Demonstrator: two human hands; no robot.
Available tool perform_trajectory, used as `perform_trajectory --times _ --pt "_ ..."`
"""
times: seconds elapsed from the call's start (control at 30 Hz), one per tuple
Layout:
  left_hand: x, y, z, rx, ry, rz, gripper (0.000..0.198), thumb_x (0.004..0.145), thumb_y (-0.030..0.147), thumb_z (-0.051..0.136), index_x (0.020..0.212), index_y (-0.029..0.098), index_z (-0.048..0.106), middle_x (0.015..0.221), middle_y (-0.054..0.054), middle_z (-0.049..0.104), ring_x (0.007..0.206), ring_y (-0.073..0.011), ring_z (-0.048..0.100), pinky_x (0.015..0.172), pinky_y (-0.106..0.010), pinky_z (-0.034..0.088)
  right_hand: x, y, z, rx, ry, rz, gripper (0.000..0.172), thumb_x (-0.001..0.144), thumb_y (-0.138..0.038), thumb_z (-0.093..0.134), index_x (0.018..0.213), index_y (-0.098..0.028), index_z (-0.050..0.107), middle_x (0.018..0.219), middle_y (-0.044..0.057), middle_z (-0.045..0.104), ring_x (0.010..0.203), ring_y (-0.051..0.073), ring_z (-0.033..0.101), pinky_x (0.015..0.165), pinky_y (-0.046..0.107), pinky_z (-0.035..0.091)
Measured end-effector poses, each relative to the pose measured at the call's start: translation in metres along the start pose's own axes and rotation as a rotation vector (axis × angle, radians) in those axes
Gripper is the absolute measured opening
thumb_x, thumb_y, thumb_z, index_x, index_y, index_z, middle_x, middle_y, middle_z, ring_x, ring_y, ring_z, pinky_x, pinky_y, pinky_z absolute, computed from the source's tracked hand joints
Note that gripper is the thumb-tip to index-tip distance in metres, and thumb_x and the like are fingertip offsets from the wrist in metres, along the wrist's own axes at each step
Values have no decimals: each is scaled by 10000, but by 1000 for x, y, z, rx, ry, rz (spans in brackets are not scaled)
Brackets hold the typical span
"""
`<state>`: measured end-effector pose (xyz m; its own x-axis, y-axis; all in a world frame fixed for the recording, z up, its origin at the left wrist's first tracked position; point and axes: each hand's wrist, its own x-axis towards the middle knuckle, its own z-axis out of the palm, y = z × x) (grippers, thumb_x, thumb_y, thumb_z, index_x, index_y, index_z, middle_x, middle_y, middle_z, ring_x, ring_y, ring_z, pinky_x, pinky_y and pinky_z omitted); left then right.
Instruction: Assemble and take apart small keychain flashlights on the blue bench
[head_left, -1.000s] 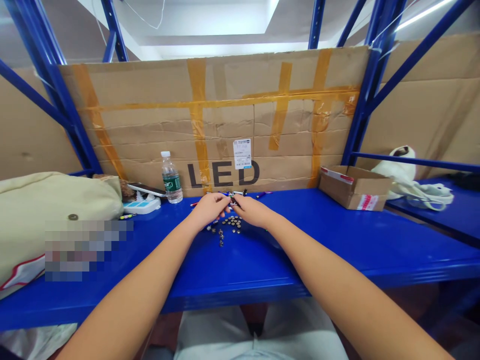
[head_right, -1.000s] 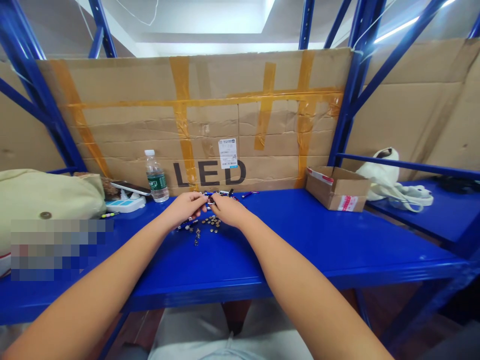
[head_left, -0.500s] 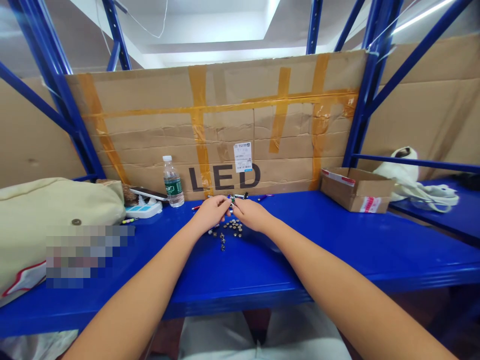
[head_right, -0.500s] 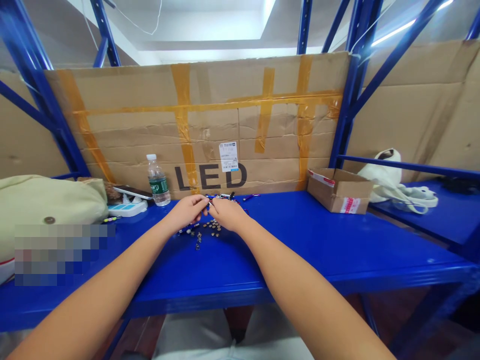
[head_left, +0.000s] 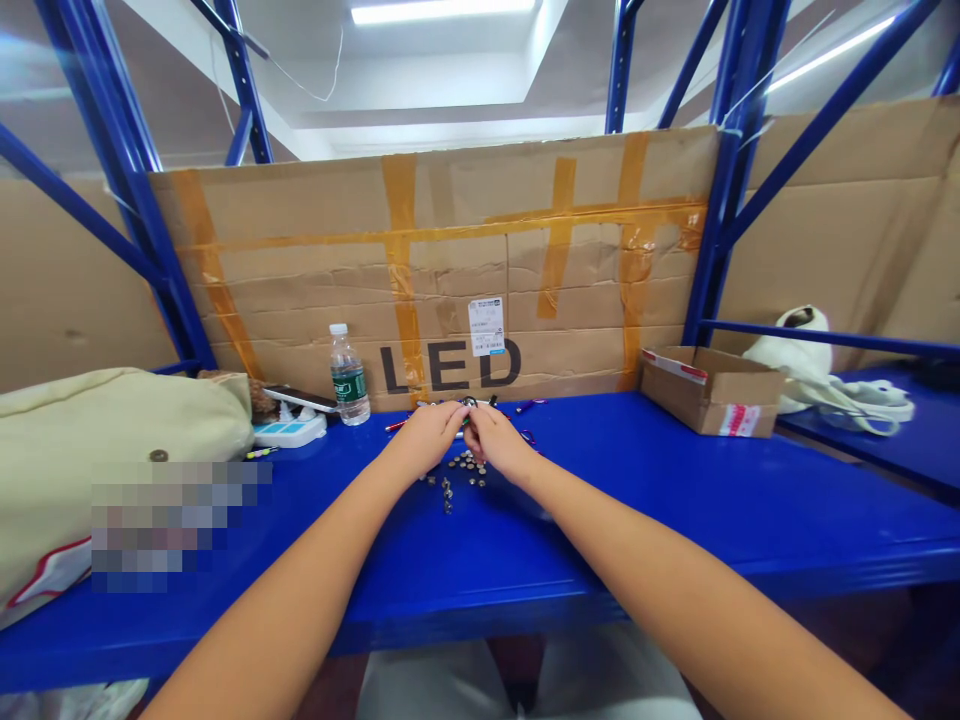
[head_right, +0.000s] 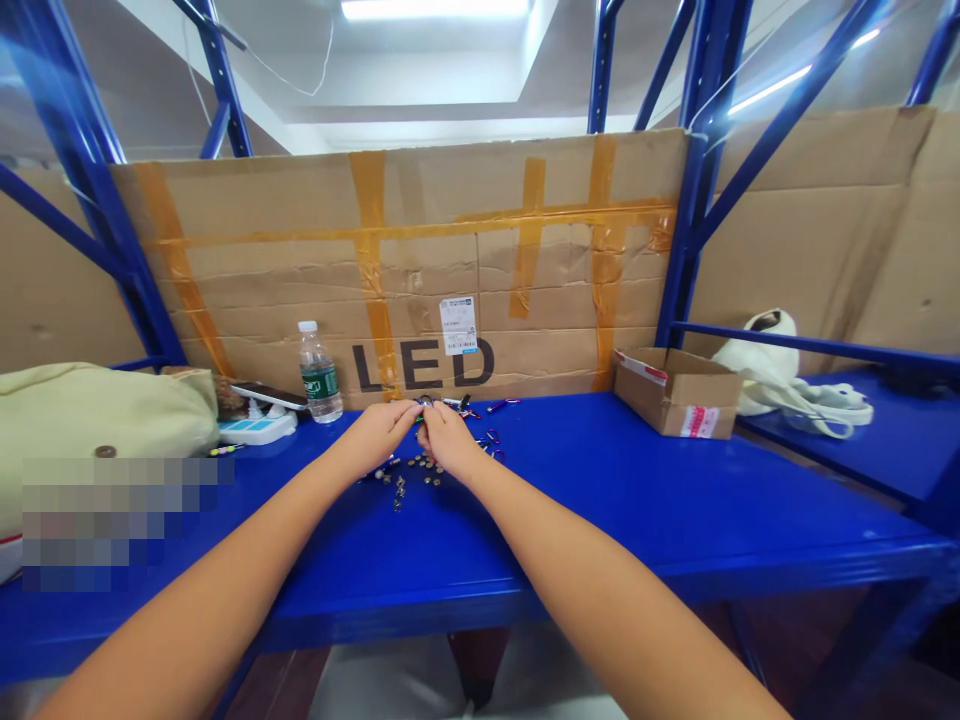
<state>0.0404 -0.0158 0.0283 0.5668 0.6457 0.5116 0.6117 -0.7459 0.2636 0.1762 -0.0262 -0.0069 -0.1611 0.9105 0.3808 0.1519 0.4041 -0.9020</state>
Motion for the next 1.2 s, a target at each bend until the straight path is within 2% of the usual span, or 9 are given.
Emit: perform_trajectory --times 0.17,0.27,0.33,0.47,0.63,0.8,0.93,1.03,1.2 --pt "-4 5 1 -45 -103 57 351 941 335 328 916 200 651 986 -49 702 926 -204 630 832 -274 433 8 -4 -15 97 148 46 278 910 -265 193 648 -235 279 391 -80 284 328 98 278 404 223 361" --pt "-5 5 3 -9 -97 68 327 932 344 365 1046 212 642 1088 -65 679 1009 -226 615 866 -300 428 12 -7 -44 -214 197 89 281 898 -293 255 637 -229 336 405 -53 350 367 113 355 444 246 388" --pt "-4 3 3 0 -81 49 327 928 347 381 1101 202 618 1109 -79 669 1022 -238 610 870 -317 426 11 -9 -64 -582 128 68 230 845 -275 414 627 -206 442 515 1 516 481 131 482 536 266 429" --pt "-4 0 0 43 -96 9 316 925 343 385 1064 181 618 1084 -92 670 1010 -241 605 857 -320 419 1 -14 -87 -964 -163 523 262 816 -310 483 588 -190 532 471 33 543 406 147 483 463 299 424" --pt "-3 -4 3 36 -128 41 301 916 328 394 1084 198 607 1127 -86 653 1038 -240 589 882 -329 404 -5 -20 -97 -1079 -124 581 399 841 -394 493 504 -184 532 438 42 511 395 161 483 489 329 414" --pt "-2 -3 4 2 -61 18 280 888 318 465 1112 195 580 1115 -75 656 1021 -228 594 871 -318 414 2 -15 -83 -798 31 389 467 894 -494 411 551 -191 504 454 32 490 410 147 458 485 302 389" --pt "-1 -1 4 4 19 25 184 861 304 533 972 185 618 965 -60 684 897 -205 614 795 -287 430 5 -9 -45 -368 -75 260 545 947 -500 222 556 -196 449 412 -9 418 351 113 365 426 267 353" --pt "-1 -2 7 38 23 57 161 878 295 511 913 188 626 899 -55 680 851 -197 609 762 -276 421 5 -4 -26 -318 35 133 530 957 -455 227 521 -201 389 405 -18 379 396 114 386 471 251 354" --pt "0 1 10 55 7 106 183 893 292 479 885 179 622 896 -66 672 848 -203 599 763 -278 402 6 -2 -28 -421 83 -12 492 943 -399 239 528 -197 408 468 4 442 542 143 478 563 248 360"
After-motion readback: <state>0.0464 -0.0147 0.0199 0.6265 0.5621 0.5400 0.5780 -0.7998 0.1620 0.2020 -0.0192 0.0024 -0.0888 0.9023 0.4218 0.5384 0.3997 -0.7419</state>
